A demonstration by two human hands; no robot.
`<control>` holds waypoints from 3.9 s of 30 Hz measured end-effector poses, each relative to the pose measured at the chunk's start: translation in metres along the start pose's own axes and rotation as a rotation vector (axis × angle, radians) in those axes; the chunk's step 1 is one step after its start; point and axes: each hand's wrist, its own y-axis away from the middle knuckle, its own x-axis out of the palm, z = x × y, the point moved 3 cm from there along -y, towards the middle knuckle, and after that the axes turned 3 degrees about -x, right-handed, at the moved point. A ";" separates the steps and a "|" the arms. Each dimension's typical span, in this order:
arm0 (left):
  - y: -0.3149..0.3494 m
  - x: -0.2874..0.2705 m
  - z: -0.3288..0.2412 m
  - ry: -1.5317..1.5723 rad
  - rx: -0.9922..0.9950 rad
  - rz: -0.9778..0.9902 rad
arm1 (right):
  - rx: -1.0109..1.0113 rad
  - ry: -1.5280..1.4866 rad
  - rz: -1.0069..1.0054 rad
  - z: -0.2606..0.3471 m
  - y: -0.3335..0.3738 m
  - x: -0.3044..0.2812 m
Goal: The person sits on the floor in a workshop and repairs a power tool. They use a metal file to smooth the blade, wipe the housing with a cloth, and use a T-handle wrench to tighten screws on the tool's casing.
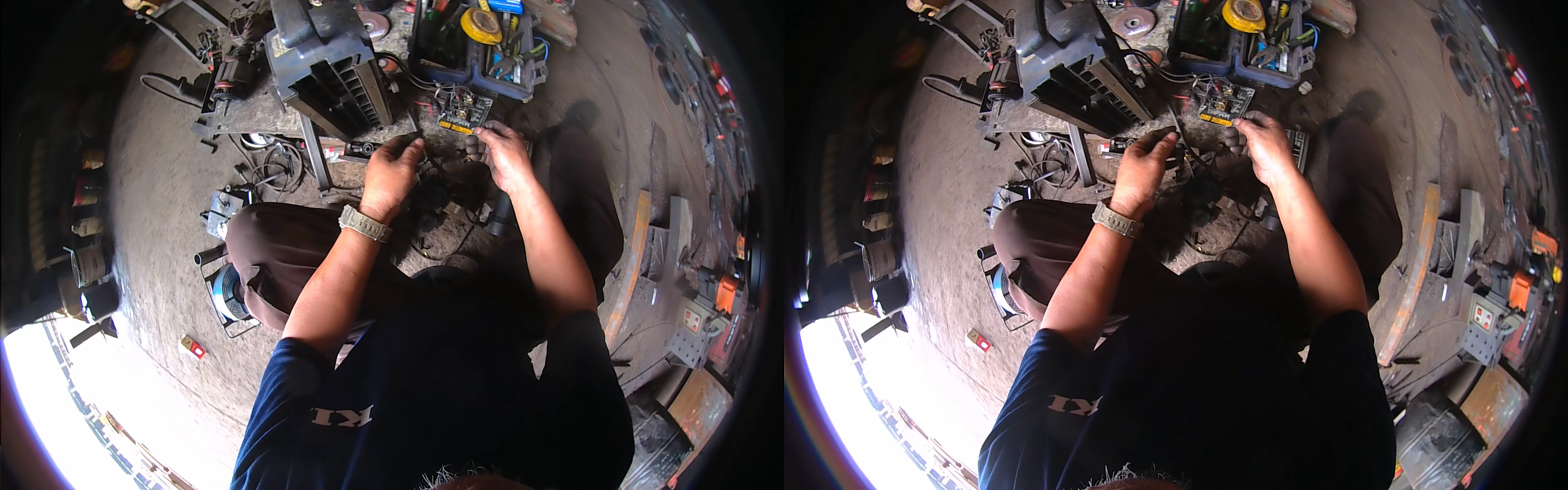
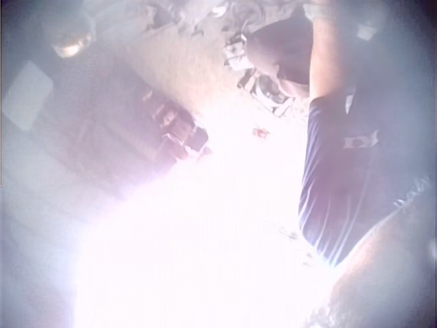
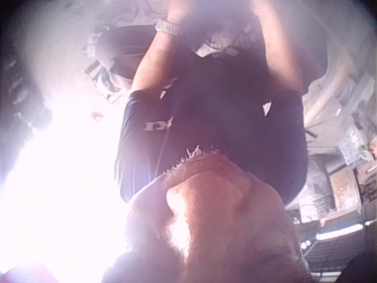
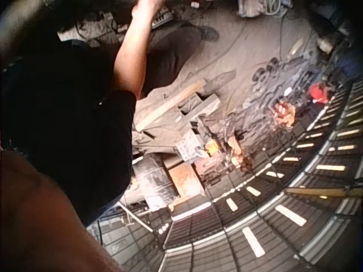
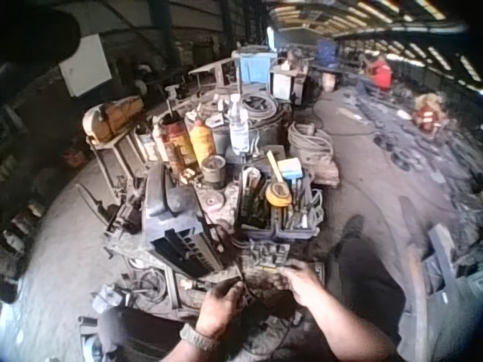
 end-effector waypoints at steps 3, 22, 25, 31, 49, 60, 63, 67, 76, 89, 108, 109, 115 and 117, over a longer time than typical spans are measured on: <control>0.010 0.008 -0.007 -0.168 0.049 0.038 | 0.004 -0.012 -0.037 -0.003 0.001 0.004; 0.029 0.055 0.045 -1.078 0.428 0.698 | -0.286 1.272 0.343 -0.069 0.084 -0.041; 0.035 0.051 0.032 -1.076 0.317 0.710 | -0.126 1.462 0.600 -0.073 0.078 -0.039; 0.038 0.060 0.033 -1.094 0.304 0.675 | 0.186 1.359 0.025 -0.065 0.049 -0.102; 0.013 0.073 0.049 -1.063 0.294 0.708 | 0.373 0.559 -0.768 -0.155 -0.074 -0.268; 0.010 0.082 0.042 -1.057 0.222 0.690 | 0.234 0.412 -0.624 -0.151 -0.087 -0.251; 0.009 0.088 0.038 -1.089 0.199 0.747 | 0.220 0.531 -0.646 -0.174 -0.095 -0.274; 0.012 0.088 0.044 -1.106 0.177 0.775 | 0.286 0.503 -0.718 -0.153 -0.089 -0.248; 0.009 0.090 0.047 -1.088 0.194 0.759 | 0.220 0.372 -0.559 -0.143 -0.083 -0.238; 0.004 0.094 0.050 -1.103 0.152 0.755 | 0.282 0.456 -0.497 -0.165 -0.114 -0.260; -0.001 0.097 0.058 -1.067 0.145 0.795 | 0.266 0.358 -0.497 -0.175 -0.115 -0.269; 0.001 0.097 0.059 -1.054 0.152 0.776 | 0.244 0.333 -0.454 -0.167 -0.111 -0.258; 0.001 0.092 0.065 -1.040 0.142 0.775 | 0.218 0.420 -0.483 -0.156 -0.084 -0.239; 0.001 0.088 0.072 -1.037 0.136 0.764 | 0.199 0.368 -0.503 -0.152 -0.078 -0.233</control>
